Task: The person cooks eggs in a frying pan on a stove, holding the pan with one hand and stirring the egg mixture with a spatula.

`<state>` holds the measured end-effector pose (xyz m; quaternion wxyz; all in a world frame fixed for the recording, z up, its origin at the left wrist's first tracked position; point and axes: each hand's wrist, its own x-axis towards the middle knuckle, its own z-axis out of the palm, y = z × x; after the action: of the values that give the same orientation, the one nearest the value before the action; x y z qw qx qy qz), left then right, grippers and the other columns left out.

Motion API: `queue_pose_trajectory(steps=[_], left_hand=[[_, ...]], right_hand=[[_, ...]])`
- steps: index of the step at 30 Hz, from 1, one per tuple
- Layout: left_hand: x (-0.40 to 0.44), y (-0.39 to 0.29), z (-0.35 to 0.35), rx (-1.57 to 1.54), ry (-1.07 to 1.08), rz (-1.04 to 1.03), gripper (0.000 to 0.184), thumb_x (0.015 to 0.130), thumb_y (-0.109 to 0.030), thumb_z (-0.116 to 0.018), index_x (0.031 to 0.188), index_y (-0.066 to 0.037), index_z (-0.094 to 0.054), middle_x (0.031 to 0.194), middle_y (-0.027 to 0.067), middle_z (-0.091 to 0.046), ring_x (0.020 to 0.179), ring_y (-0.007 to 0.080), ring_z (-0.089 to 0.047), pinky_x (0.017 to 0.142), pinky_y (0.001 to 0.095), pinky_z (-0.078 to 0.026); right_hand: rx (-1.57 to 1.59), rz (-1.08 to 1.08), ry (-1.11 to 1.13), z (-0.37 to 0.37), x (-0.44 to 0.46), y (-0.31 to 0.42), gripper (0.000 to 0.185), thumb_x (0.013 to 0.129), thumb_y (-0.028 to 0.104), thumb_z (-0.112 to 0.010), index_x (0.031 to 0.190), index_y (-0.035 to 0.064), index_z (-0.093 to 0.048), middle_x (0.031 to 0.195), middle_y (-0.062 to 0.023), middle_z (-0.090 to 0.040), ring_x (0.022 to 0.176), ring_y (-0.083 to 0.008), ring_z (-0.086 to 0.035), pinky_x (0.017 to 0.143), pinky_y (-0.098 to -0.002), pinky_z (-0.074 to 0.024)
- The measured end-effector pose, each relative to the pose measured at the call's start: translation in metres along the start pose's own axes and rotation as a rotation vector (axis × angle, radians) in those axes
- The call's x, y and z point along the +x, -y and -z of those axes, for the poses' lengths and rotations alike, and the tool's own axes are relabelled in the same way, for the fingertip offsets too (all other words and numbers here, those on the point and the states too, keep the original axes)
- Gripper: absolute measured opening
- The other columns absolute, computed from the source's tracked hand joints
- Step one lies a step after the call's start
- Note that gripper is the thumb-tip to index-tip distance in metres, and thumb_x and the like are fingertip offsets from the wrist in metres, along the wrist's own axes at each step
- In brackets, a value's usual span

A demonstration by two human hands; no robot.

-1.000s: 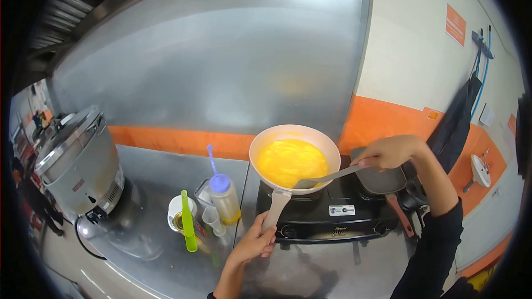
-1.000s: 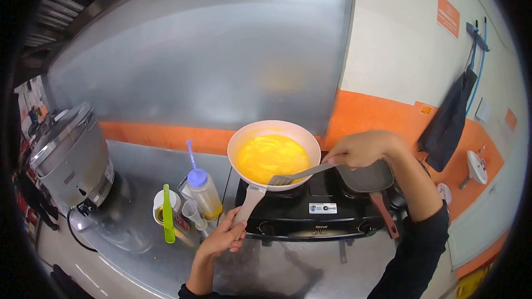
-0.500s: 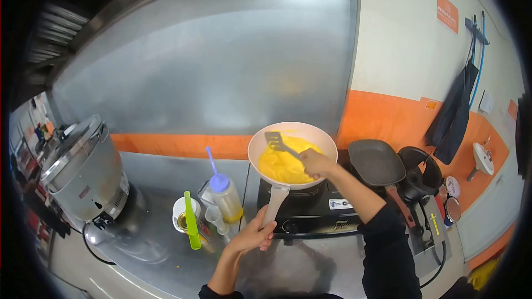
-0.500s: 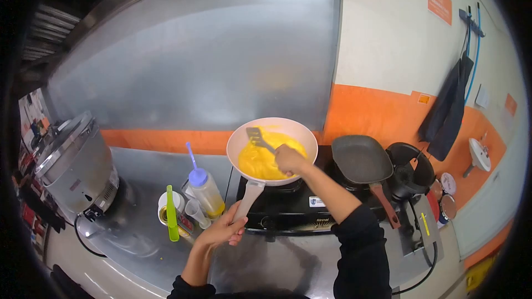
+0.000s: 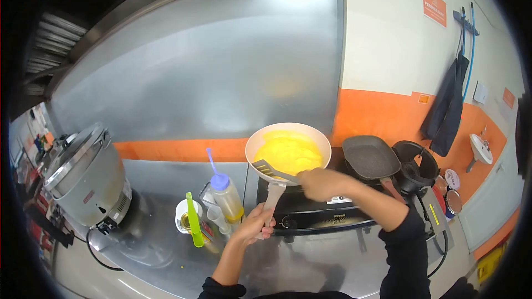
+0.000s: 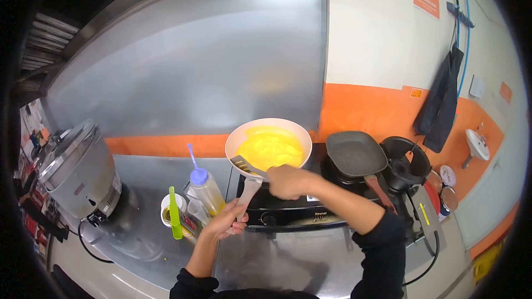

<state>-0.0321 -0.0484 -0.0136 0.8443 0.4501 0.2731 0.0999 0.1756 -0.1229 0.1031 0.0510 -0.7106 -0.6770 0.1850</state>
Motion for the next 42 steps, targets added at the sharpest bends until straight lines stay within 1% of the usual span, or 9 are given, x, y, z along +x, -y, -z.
queue_pose_trajectory(steps=[11,17,20,22,23,27,30,33,42], left_hand=[[0.000,-0.011,-0.002,0.227,-0.001,0.058,0.030,0.096,-0.021,-0.051,0.119,-0.016,-0.032,0.075,0.0034,-0.039,0.049,0.0076,-0.036,0.044,0.0234,-0.037],[0.000,-0.009,-0.003,0.249,-0.041,0.046,0.030,0.096,-0.024,-0.052,0.117,-0.015,-0.033,0.071,0.0004,-0.041,0.047,0.0062,-0.035,0.043,0.0221,-0.032],[-0.001,-0.004,-0.001,0.260,-0.067,-0.004,0.029,0.096,-0.026,-0.051,0.117,-0.013,-0.034,0.072,0.0008,-0.041,0.047,0.0061,-0.035,0.043,0.0225,-0.032],[-0.001,-0.006,0.002,0.216,-0.049,-0.002,0.030,0.096,-0.026,-0.050,0.118,-0.013,-0.035,0.072,0.0013,-0.042,0.047,0.0064,-0.036,0.043,0.0232,-0.033],[-0.001,-0.007,0.002,0.200,-0.047,-0.020,0.030,0.096,-0.026,-0.050,0.118,-0.013,-0.035,0.072,0.0013,-0.042,0.047,0.0064,-0.036,0.043,0.0232,-0.033],[-0.007,-0.009,-0.002,0.142,-0.046,-0.016,0.031,0.096,-0.025,-0.051,0.119,-0.012,-0.035,0.073,0.0016,-0.043,0.048,0.0062,-0.037,0.042,0.0232,-0.033],[-0.005,-0.007,0.001,0.057,-0.013,-0.036,0.036,0.094,-0.021,-0.052,0.123,-0.010,-0.033,0.074,0.0026,-0.044,0.048,0.0071,-0.038,0.041,0.0234,-0.034],[0.000,0.002,0.011,-0.091,0.057,-0.078,0.047,0.092,-0.016,-0.054,0.131,-0.009,-0.028,0.075,0.0038,-0.046,0.049,0.0082,-0.040,0.040,0.0232,-0.034],[-0.007,0.008,-0.002,-0.184,-0.089,-0.148,0.070,0.091,-0.012,-0.056,0.145,-0.012,-0.012,0.073,0.0049,-0.048,0.047,0.0078,-0.037,0.040,0.0221,-0.030]], right_hand=[[0.497,-0.294,-0.316,-0.046,0.131,0.048,0.014,0.069,0.001,-0.057,0.065,-0.0112,-0.063,0.060,-0.0265,-0.060,0.057,-0.0345,-0.066,0.059,-0.0403,-0.0539],[-0.385,-0.117,-0.194,-0.025,0.159,-0.015,0.013,0.064,0.005,-0.072,0.077,0.0019,-0.072,0.086,-0.0189,-0.068,0.084,-0.0282,-0.067,0.073,-0.0376,-0.0530],[-0.643,0.056,-0.264,0.007,0.127,-0.062,0.005,0.057,0.004,-0.070,0.058,0.0043,-0.064,0.067,-0.0155,-0.066,0.064,-0.0287,-0.066,0.059,-0.0365,-0.0520],[0.159,-0.290,-0.244,0.040,0.085,-0.066,0.008,0.052,-0.006,-0.057,0.050,0.0002,-0.054,0.046,-0.0148,-0.051,0.039,-0.0257,-0.055,0.035,-0.0369,-0.0374],[0.246,-0.343,-0.275,0.047,0.067,-0.070,0.008,0.067,-0.001,-0.053,0.059,-0.0003,-0.053,0.046,-0.0069,-0.045,0.035,-0.0140,-0.041,0.032,-0.0311,-0.0274],[-0.197,0.029,-0.608,0.077,-0.009,-0.053,0.019,0.079,0.004,-0.050,0.085,-0.0025,-0.067,0.070,-0.0207,-0.065,0.065,-0.0338,-0.064,0.059,-0.0419,-0.0493],[-0.306,-0.107,-0.344,0.112,-0.045,-0.014,0.020,0.081,0.010,-0.052,0.089,0.0034,-0.069,0.083,-0.0176,-0.068,0.081,-0.0359,-0.064,0.073,-0.0431,-0.0495],[-0.520,-0.241,0.029,0.129,-0.046,0.034,0.021,0.079,0.018,-0.057,0.091,0.0058,-0.071,0.080,-0.0154,-0.067,0.076,-0.0347,-0.064,0.070,-0.0421,-0.0497],[-0.730,-0.252,-0.056,0.059,-0.011,-0.029,0.022,0.080,0.014,-0.056,0.095,0.0040,-0.069,0.088,-0.0160,-0.068,0.085,-0.0333,-0.068,0.069,-0.0422,-0.0549]])
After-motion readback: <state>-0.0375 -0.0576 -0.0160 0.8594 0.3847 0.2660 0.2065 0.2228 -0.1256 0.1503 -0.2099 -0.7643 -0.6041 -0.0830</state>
